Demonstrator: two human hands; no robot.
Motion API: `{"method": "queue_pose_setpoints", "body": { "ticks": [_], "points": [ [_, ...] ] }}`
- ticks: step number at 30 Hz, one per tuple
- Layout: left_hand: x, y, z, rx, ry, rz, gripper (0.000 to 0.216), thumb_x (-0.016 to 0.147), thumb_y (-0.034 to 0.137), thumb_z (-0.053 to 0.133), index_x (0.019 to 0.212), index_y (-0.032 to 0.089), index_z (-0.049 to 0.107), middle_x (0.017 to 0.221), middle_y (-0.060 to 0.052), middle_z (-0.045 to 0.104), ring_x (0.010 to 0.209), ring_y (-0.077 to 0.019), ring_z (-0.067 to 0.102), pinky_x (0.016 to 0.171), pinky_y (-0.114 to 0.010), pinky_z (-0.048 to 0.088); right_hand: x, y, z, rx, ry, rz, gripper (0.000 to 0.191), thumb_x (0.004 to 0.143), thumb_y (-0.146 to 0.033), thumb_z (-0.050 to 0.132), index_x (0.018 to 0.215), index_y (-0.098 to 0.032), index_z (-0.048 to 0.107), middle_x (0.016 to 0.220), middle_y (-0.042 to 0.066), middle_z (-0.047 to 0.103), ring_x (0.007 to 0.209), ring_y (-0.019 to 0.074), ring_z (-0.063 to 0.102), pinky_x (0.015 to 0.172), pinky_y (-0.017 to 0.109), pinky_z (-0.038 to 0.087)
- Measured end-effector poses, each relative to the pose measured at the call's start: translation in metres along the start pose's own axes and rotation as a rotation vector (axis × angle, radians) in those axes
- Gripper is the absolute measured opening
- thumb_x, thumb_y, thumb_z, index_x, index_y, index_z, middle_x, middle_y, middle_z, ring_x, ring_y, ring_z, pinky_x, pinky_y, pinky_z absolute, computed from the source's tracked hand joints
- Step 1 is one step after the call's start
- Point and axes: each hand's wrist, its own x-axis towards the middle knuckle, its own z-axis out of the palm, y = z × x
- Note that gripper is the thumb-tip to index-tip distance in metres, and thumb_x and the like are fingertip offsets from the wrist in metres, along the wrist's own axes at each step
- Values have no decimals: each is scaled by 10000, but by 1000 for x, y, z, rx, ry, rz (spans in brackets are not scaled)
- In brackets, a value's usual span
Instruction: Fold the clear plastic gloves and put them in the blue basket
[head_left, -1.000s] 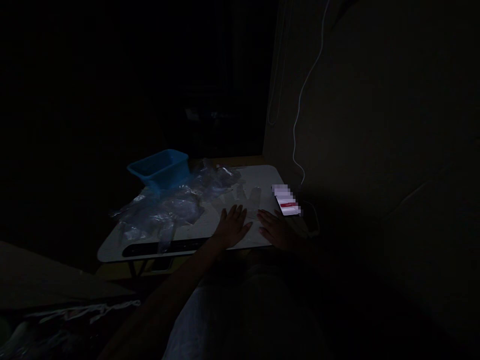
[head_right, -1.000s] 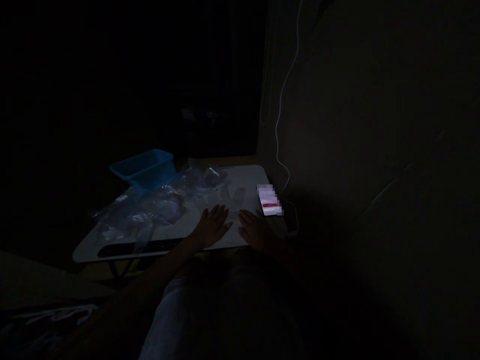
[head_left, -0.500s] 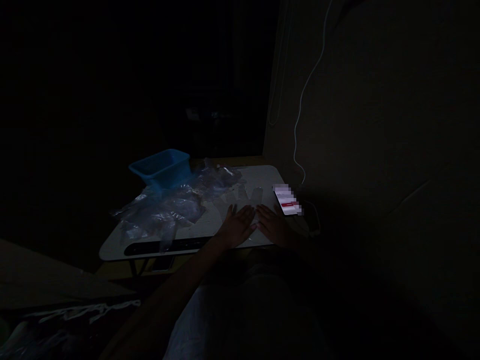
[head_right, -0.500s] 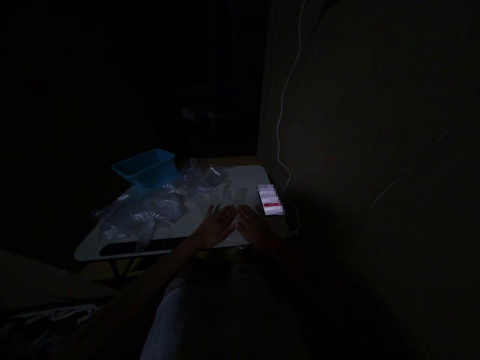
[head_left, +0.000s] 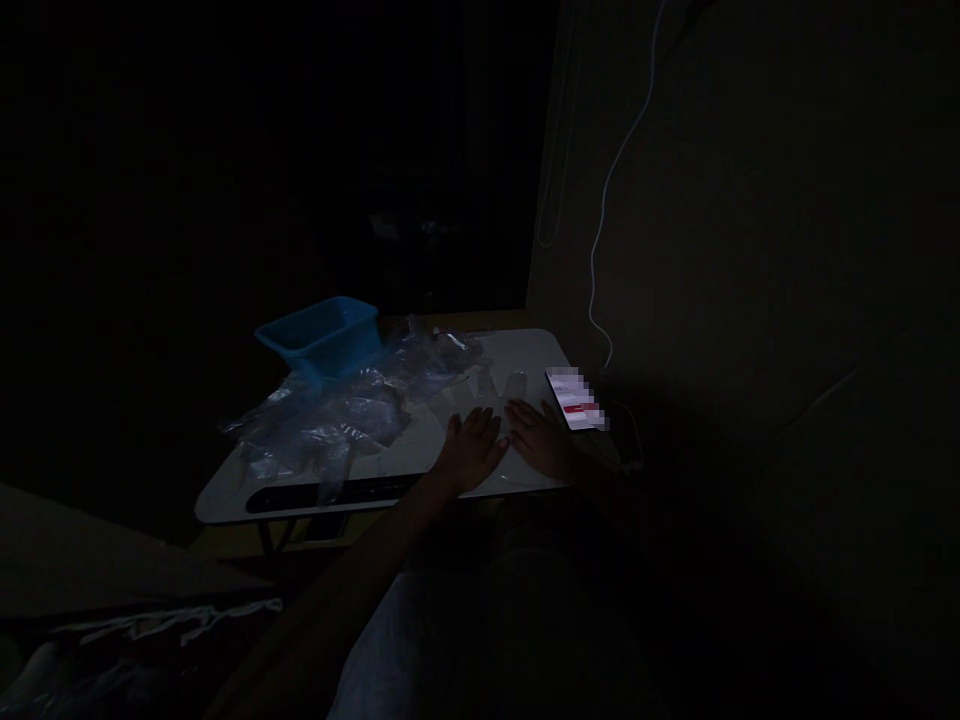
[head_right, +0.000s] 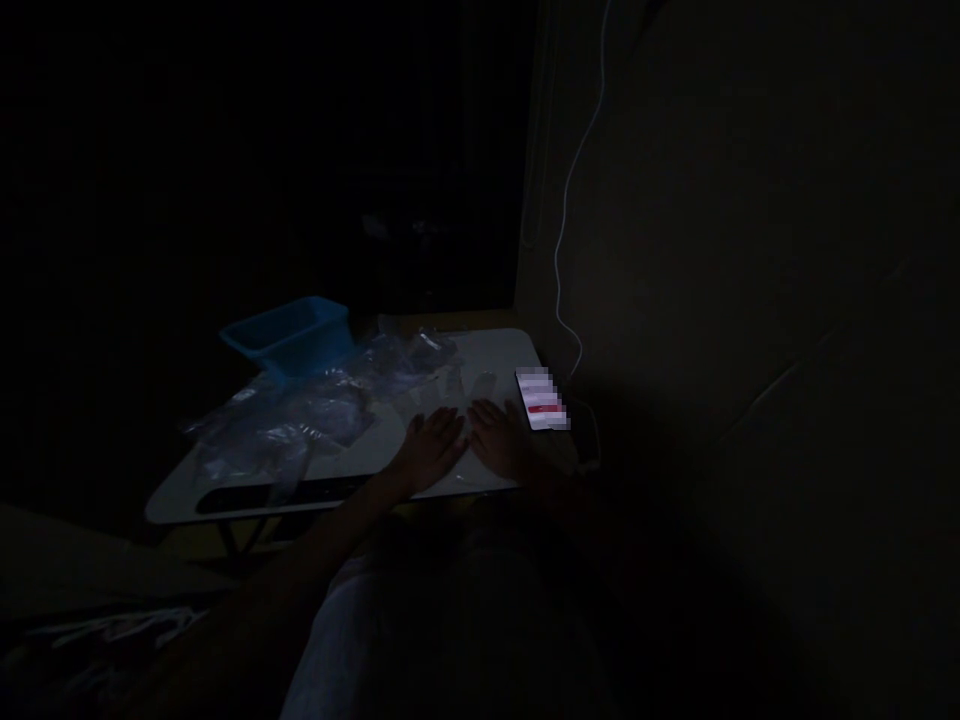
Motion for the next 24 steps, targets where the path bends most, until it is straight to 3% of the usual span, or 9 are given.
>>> {"method": "queue_pose_setpoints", "body": {
  "ticks": [5,7,11,17,24],
  "points": [
    [-4,-27,-8,41,114,-240,399,862,278,294,1210,153,444,1296,-136,450,1192,-253,393,945,-451,316,0,6,5,1,-13,-13,436,895,-322,298,1290,-166,399,1376,119,359,1284,224,290,1023,535,186],
    [-6,-46,-10,28,91,-292,347,860,241,287,1111,147,506,1167,-132,545,1100,-232,475,892,-399,371,-4,9,6,-1,-18,-33,445,895,-336,300,1295,-164,390,1380,116,354,1284,226,291,1023,538,184],
    [-4,-73,-8,29,80,-291,336,865,266,294,1075,134,521,1168,-137,539,1129,-230,452,922,-391,349,-11,15,6,-4,-28,-41,451,895,-342,303,1301,-159,380,1380,107,357,1281,224,298,1028,525,190],
    [11,-76,-1,-60,119,-313,396,826,308,378,1186,165,459,1270,-114,486,1188,-246,406,960,-448,310,-11,18,6,-4,-20,-41,463,896,-355,302,1308,-155,370,1386,107,348,1284,221,291,1030,501,210],
    [17,-86,14,-521,298,-296,498,701,147,467,1198,161,439,1050,-89,631,888,-171,594,801,-316,462,-9,17,7,-6,-18,-27,468,889,-355,312,1300,-141,383,1384,117,349,1283,229,291,1021,496,230]
  ]
}}
